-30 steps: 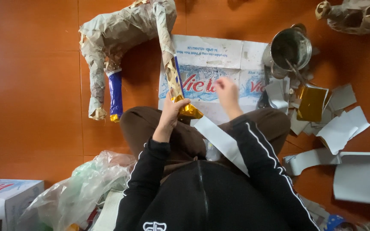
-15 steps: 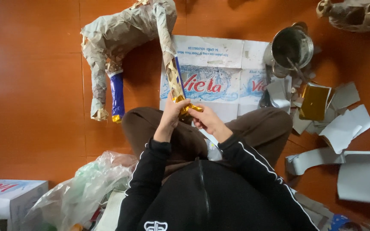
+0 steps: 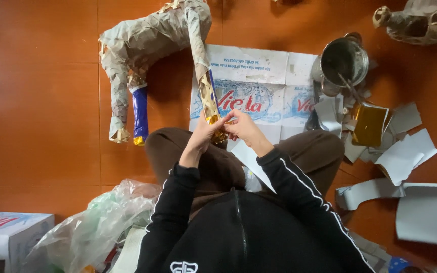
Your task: Decorating a paper mache giraffe by wrapping and gluing blue and gold paper onto its legs and neck.
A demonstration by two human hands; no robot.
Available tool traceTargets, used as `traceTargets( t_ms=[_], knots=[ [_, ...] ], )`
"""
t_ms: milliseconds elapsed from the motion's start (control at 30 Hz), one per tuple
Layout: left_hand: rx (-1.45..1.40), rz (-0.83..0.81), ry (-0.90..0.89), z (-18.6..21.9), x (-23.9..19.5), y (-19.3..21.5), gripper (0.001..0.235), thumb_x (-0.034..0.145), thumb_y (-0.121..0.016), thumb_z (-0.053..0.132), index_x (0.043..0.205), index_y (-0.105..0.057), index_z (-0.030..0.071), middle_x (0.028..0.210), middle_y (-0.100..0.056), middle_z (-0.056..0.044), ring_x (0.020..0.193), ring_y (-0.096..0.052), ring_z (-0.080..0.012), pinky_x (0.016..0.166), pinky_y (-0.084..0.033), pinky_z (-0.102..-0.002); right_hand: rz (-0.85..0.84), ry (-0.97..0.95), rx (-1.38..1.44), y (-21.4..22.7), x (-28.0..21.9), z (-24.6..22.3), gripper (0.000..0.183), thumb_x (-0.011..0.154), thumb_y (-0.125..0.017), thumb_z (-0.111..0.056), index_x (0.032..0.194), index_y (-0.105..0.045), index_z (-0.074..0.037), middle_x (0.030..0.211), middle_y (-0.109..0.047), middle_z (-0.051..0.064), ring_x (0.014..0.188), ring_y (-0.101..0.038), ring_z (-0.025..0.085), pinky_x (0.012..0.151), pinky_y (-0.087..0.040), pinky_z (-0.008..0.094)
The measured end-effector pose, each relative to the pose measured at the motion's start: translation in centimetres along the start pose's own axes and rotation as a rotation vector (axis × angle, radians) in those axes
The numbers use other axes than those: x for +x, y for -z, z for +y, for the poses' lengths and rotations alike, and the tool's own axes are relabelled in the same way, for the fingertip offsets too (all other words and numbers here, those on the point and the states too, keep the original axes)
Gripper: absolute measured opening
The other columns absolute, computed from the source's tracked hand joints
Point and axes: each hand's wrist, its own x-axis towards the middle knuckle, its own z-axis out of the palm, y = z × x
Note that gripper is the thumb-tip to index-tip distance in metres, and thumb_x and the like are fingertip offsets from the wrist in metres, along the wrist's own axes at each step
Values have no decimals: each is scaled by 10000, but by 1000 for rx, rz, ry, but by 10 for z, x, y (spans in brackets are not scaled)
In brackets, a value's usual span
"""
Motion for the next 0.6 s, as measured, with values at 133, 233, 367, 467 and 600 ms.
traceTargets(
  t_ms=[133,233,367,467,600],
  knots=[
    [-11,-19,24,1,3,-1,839,754,-898,186,1367,-332,92,1022,-615,-207,702,-698,-321,567,-616,-482,-25,45,-31,1,-9,-14,412,776,-837,-86,1085,-572,-30,646,-603,104,494,-647,192,424,-543,263],
    [-2,-20,26,5,-1,-3,913,742,-909,199,1416,-304,80,1037,-607,-211,728,-691,-310,570,-615,-462,-19,46,-57,2,-9,-17,416,777,-825,-89,1094,-562,-23,670,-620,112,534,-669,209,476,-585,289],
    [-34,-16,35,12,-9,-11,956,721,-917,195,1434,-294,61,1015,-594,-196,724,-678,-297,555,-614,-430,46,161,-94,2,9,3,272,780,-822,-75,957,-618,-40,684,-661,132,555,-686,205,466,-571,267],
    [-42,-16,73,10,-6,-6,989,709,-930,213,1445,-284,75,1010,-608,-216,708,-678,-305,550,-622,-431,86,219,-129,-9,1,-2,100,818,-699,1,911,-682,-33,667,-662,118,546,-651,169,459,-553,250],
    [-35,-19,86,7,-3,-6,880,725,-924,214,1390,-363,81,1027,-607,-182,805,-679,-322,627,-622,-497,120,299,-236,-21,-16,-16,106,844,-653,-13,884,-708,-94,666,-657,20,595,-587,72,496,-507,226]
  ],
)
